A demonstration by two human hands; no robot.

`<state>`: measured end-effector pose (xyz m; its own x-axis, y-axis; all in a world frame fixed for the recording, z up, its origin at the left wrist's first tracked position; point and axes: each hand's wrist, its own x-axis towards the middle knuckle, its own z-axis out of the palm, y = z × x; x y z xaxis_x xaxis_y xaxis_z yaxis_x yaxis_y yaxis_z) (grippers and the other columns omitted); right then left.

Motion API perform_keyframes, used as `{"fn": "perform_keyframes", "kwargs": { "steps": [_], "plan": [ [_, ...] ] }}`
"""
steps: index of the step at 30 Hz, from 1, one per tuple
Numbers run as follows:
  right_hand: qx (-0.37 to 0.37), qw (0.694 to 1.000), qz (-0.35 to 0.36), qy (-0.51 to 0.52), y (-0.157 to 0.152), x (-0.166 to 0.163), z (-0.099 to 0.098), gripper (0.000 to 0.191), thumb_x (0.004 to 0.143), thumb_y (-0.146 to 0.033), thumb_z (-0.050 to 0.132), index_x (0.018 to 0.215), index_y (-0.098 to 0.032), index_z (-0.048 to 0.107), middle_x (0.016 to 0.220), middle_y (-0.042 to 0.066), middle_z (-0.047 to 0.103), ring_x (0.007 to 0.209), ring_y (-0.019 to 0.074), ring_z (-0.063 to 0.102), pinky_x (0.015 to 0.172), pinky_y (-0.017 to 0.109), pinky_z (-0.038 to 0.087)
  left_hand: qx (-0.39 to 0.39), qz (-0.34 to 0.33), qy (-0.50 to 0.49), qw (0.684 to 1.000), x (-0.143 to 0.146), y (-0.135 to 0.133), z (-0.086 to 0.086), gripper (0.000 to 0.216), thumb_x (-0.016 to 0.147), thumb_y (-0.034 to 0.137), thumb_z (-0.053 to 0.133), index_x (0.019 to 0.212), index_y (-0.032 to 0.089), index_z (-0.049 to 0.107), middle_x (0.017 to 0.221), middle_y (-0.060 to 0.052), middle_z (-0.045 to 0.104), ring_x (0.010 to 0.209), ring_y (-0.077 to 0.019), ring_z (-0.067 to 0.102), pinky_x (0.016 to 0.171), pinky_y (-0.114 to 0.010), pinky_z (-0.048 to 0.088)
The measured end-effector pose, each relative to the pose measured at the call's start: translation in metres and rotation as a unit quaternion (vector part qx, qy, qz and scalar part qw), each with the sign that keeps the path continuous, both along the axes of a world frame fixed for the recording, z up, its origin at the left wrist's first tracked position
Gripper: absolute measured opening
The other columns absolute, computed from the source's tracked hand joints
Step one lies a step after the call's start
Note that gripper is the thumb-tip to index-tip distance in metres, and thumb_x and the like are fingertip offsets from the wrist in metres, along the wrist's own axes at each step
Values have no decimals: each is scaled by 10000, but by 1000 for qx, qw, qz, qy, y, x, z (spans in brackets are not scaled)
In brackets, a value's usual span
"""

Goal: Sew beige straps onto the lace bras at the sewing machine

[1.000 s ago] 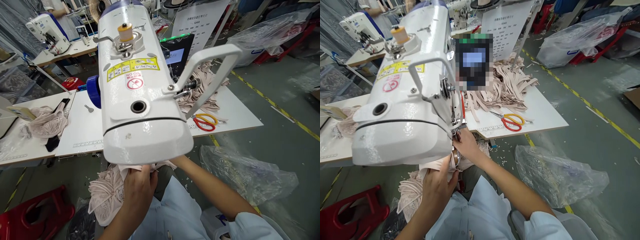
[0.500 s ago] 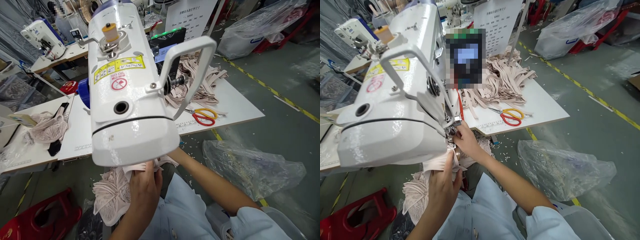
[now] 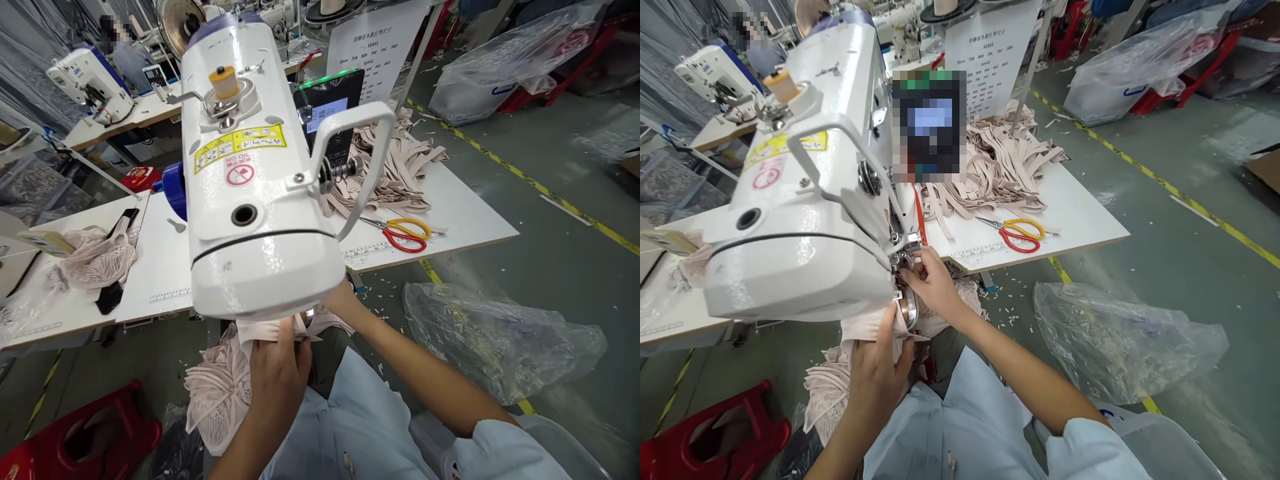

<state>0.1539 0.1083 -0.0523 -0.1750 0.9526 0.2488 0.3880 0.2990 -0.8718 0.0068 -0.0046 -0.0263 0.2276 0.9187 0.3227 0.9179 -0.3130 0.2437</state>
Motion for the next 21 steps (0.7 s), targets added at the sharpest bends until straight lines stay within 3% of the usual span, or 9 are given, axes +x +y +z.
{"fn": "perform_keyframes", "kwargs": {
  "steps": [3,6,9,13,18,21],
  "plan": [
    [-62,985,-58,151,-9,0,-5,405,889,-523,537,1154,-217,537,1062,83,618,760,178,579,733,325,521,12,-6,-10,1000,-4,-4,-5,602,897,230,584,1449,139,362,1276,-204,598,1196,-347,561,915,-479,532],
    [-109,966,-42,230,-24,4,-16,420,875,-518,571,1164,-218,525,1069,66,610,827,171,577,811,325,503,62,9,-22,998,-5,-8,-11,731,884,286,631,1489,69,281,1309,-261,546,1234,-358,532,944,-463,523],
    [-154,955,-12,252,-44,12,-24,393,893,-506,565,1164,-227,513,1081,64,603,924,182,588,869,332,487,86,24,-19,996,-1,-13,-18,861,873,322,653,1521,20,174,1374,-314,466,1295,-390,474,975,-480,505],
    [-159,967,35,197,-78,18,-19,358,874,-484,612,1102,-214,556,1058,65,618,988,205,588,907,344,462,75,-6,-10,997,17,-34,-29,895,889,297,623,1541,26,73,1428,-314,433,1310,-391,469,955,-477,524],
    [-230,942,34,240,-110,25,-2,291,894,-479,579,927,-193,625,859,18,638,804,167,583,735,280,471,-41,-95,-84,991,31,-72,-30,915,883,316,618,1552,64,47,1370,-273,530,1151,-355,618,833,-423,587],
    [-276,917,22,288,-118,35,1,336,835,-505,652,844,-169,649,782,3,623,706,139,548,645,248,440,-166,-148,-187,957,14,-74,-16,728,898,270,592,1515,144,227,1029,-122,739,834,-231,726,635,-289,595]
  ]
}}
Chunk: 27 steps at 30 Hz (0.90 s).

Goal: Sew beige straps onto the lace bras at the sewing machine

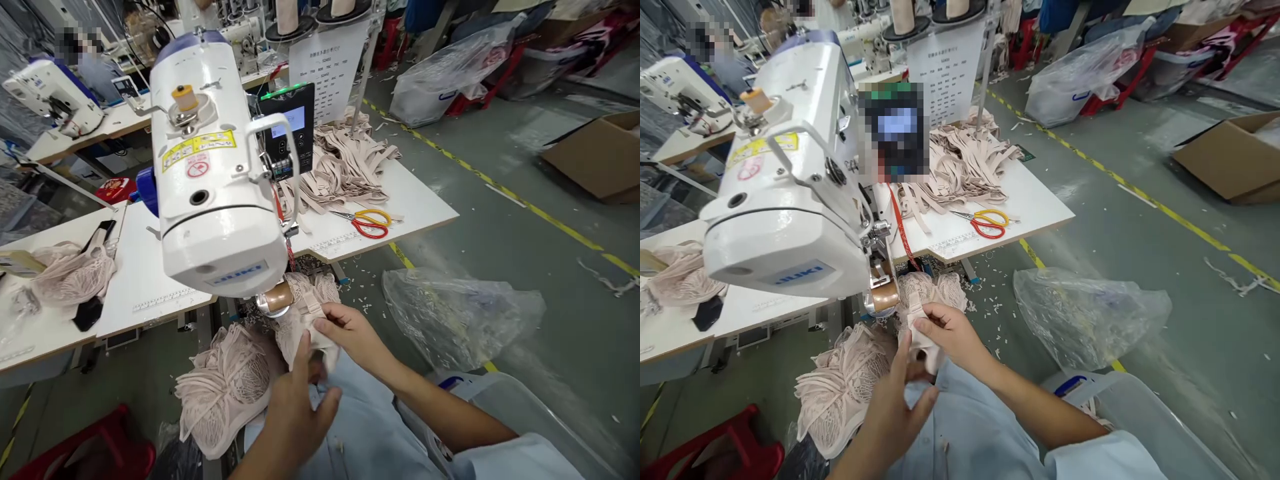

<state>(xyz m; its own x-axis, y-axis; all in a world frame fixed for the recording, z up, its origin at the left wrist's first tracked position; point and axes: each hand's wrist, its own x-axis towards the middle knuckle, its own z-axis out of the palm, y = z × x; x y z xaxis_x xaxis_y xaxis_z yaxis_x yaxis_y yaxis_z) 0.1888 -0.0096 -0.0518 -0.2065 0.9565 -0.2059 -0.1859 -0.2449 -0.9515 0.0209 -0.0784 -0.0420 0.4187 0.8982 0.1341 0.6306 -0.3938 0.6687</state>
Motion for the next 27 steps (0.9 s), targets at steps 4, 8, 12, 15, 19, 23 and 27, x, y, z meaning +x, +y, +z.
{"fn": "perform_keyframes", "kwargs": {
  "steps": [4,8,12,15,19,23,27],
  "plan": [
    [-61,994,74,50,-2,8,0,389,810,-526,676,912,-150,675,788,7,641,658,122,546,610,236,429,79,-10,-49,996,-21,18,32,359,920,128,498,1268,216,515,996,-66,727,933,-191,693,806,-309,567],
    [42,969,244,-6,-1,2,7,292,887,-445,587,878,-171,686,805,5,671,753,153,604,711,265,478,151,-92,63,982,-21,34,40,393,929,167,465,1319,143,509,1237,-168,630,1224,-295,548,1049,-501,416],
    [265,860,272,-342,-2,-11,0,228,915,-269,522,792,-168,685,784,36,689,739,177,622,679,268,459,-32,61,91,993,-24,45,5,352,940,331,435,699,174,638,627,-100,629,678,-259,646,718,-401,499],
    [350,760,219,-502,1,-18,-18,239,937,-237,481,850,-154,687,790,74,692,708,202,626,646,293,452,-361,102,-137,917,-28,55,-26,489,879,589,481,618,188,583,486,-39,547,492,-197,563,552,-306,437],
    [377,799,140,-447,2,-16,-35,210,911,-210,522,1061,-212,669,968,66,692,906,215,629,797,313,478,-543,168,-408,715,-31,58,-52,529,586,650,786,697,173,584,492,50,474,458,-106,453,492,-223,381],
    [327,866,52,-375,-1,-14,-39,282,872,-308,608,1140,-219,619,1090,77,648,1015,219,596,862,317,468,-463,149,-419,766,-35,60,-70,537,586,652,797,663,162,592,581,26,531,450,-68,388,452,-201,312],
    [305,868,56,-388,1,-21,-44,213,909,-391,576,1020,-228,657,930,43,668,852,195,625,737,286,457,-355,123,-327,867,-37,63,-80,594,690,758,636,709,165,646,543,18,504,466,-93,398,489,-220,316]
  ]
}}
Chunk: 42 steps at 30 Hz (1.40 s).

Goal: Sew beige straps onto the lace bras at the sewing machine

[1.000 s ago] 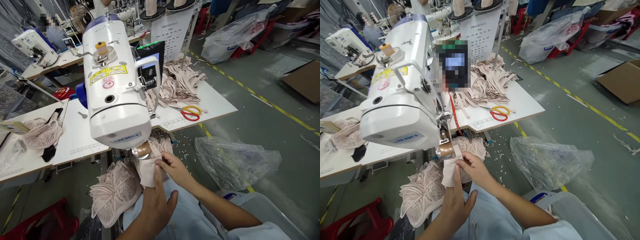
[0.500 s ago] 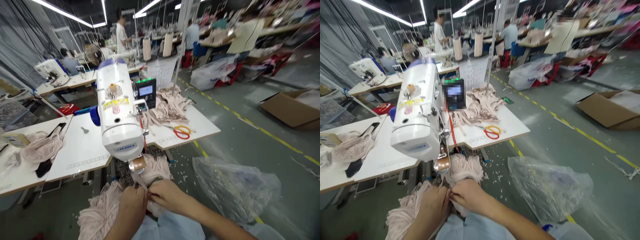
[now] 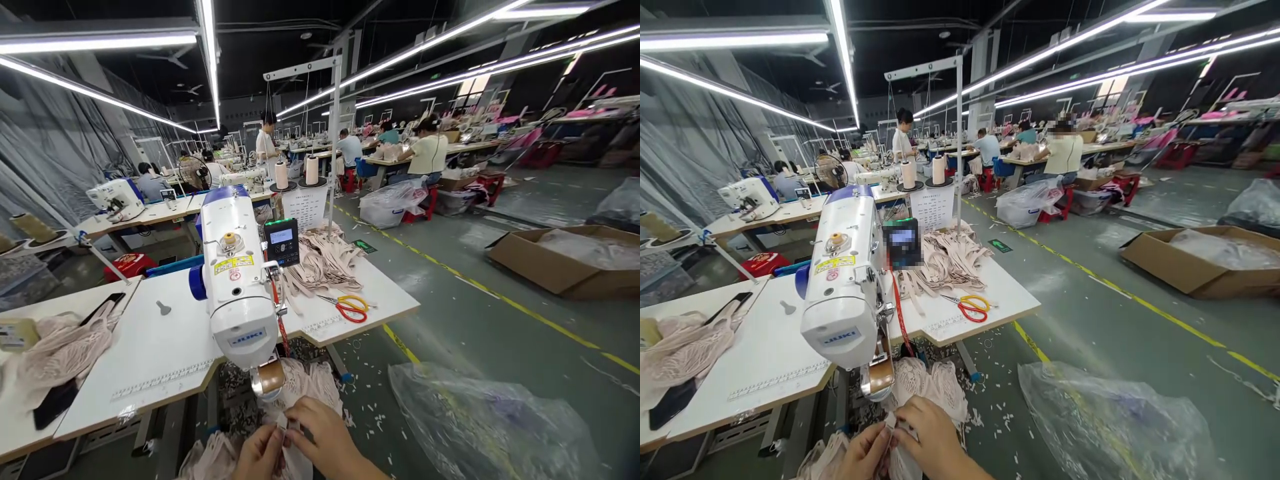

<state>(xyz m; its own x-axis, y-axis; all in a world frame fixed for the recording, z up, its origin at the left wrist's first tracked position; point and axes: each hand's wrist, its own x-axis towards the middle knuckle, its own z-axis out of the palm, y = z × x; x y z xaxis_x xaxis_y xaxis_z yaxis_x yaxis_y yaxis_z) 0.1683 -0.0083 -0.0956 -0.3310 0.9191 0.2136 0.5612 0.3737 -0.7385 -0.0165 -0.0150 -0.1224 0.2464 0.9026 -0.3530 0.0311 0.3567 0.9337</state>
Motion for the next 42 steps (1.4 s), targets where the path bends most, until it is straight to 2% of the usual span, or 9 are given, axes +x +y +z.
{"fn": "perform_keyframes", "kwargs": {
  "steps": [10,13,17,20,23,27,32,37,42],
  "plan": [
    [85,996,9,-5,-5,-16,-16,194,897,-270,514,772,-239,660,794,9,683,755,173,634,673,264,453,33,36,132,990,7,4,10,675,667,881,486,561,214,479,482,18,453,452,-139,416,490,-264,310],
    [69,994,13,-83,29,22,-3,172,896,-245,522,905,-240,694,857,5,703,819,155,649,717,239,472,-18,22,92,995,4,7,24,676,602,880,558,572,212,457,504,41,428,428,-103,341,476,-248,269],
    [9,956,-182,-230,114,108,30,413,961,-99,295,1198,-167,626,1100,116,671,1079,195,590,917,308,432,-41,47,62,996,-4,3,39,646,599,831,624,647,194,529,577,25,505,483,-105,387,510,-238,299],
    [-24,938,-206,-278,165,155,38,375,933,-93,377,1236,-106,598,1141,192,634,1072,252,584,883,339,425,-36,53,48,997,-6,-2,39,640,604,812,639,664,179,567,621,5,551,516,-113,428,529,-240,330],
    [-46,924,-208,-318,182,173,35,307,923,-121,443,1177,-115,616,1103,196,634,1019,267,602,823,327,426,-30,62,52,996,-6,-4,35,637,615,810,626,644,176,573,611,2,551,505,-115,430,519,-245,332],
    [-54,917,-202,-340,155,177,30,267,949,-219,455,1146,-91,582,1063,204,640,939,259,628,789,319,432,-7,80,47,996,-8,-9,41,549,723,705,637,649,163,586,597,11,539,536,-112,439,546,-230,342],
    [-45,950,-167,-260,63,161,28,366,927,-364,471,1207,-138,539,1096,150,662,928,246,644,781,322,479,-12,101,-30,994,-7,-12,53,415,816,535,641,691,140,614,595,10,532,550,-101,434,528,-205,335],
    [-98,987,14,-124,-30,107,32,364,811,-330,590,1161,-233,599,1162,90,649,989,244,652,799,341,533,-53,105,-46,992,-3,-11,52,375,831,501,617,734,139,613,705,-20,595,582,-97,455,570,-206,370],
    [-108,989,23,-99,-49,56,30,341,833,-287,589,1169,-236,576,1206,100,624,1049,247,633,854,383,536,-54,93,-45,993,0,-13,54,353,851,475,600,732,143,606,721,-13,596,588,-91,450,584,-209,371]
  ]
}}
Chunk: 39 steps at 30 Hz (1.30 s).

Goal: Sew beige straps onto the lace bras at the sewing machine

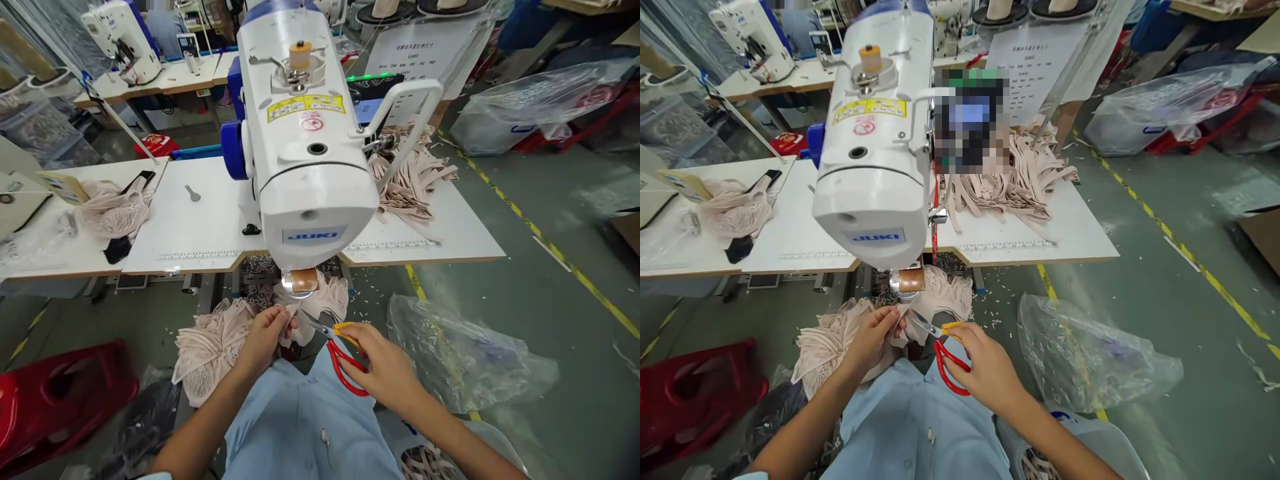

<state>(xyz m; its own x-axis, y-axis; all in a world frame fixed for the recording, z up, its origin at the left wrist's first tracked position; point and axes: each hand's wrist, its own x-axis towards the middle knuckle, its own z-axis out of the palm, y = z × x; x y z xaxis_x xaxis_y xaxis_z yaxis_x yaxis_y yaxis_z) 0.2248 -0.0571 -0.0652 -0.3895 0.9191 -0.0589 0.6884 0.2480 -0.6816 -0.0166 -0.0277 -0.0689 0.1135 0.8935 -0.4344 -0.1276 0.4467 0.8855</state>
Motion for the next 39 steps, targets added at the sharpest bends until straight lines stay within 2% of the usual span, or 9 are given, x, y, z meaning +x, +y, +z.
{"fn": "perform_keyframes", "kwargs": {
  "steps": [6,10,13,19,24,28,33,39],
  "plan": [
    [-3,1000,14,11,16,-18,-4,346,854,-288,592,1196,-232,581,1216,100,625,1065,249,633,826,374,545,11,-16,26,999,-1,-1,5,314,880,422,571,736,147,617,737,-22,622,621,-110,480,597,-225,373],
    [-47,997,42,38,18,-15,-8,307,884,-310,586,1183,-245,597,1190,81,649,1041,231,646,840,358,540,3,-5,18,1000,-3,-1,3,244,857,334,554,699,153,594,688,-2,592,585,-103,456,575,-223,352],
    [-74,995,34,50,15,-7,-8,286,898,-311,558,1174,-256,605,1119,74,672,977,224,654,809,349,534,-3,6,-10,1000,-5,-1,0,213,836,288,526,667,160,553,646,16,554,553,-87,417,558,-213,335],
    [-105,992,-11,74,3,-3,-4,356,795,-257,595,1147,-256,546,1155,75,621,677,156,578,615,308,505,-15,19,-56,998,-7,-2,-6,315,832,442,602,707,159,545,559,59,417,483,-64,320,487,-204,257],
    [-104,992,-12,72,6,-19,-2,360,777,-263,603,1131,-247,543,1123,67,618,654,145,539,625,309,491,3,28,-30,999,-5,-1,-4,372,823,485,648,680,155,551,613,26,517,538,-73,425,543,-202,342],
    [-114,989,-17,94,14,-29,-3,339,803,-283,607,1137,-234,576,1109,74,627,694,155,570,626,297,485,25,22,21,999,-4,0,0,354,832,465,647,699,144,579,646,7,577,558,-81,470,559,-205,369],
    [-127,987,-15,102,18,-29,-10,338,821,-318,634,1151,-248,616,1076,63,655,839,204,631,691,314,499,47,13,77,996,-9,0,2,309,862,410,608,709,143,595,656,4,591,585,-97,493,573,-210,384],
    [-126,986,-12,104,15,-25,-9,320,854,-311,623,1172,-290,640,1110,46,665,909,210,644,693,300,500,57,1,102,993,-12,-3,-1,330,895,420,569,708,148,588,643,8,570,573,-101,477,552,-213,367]
  ]
}}
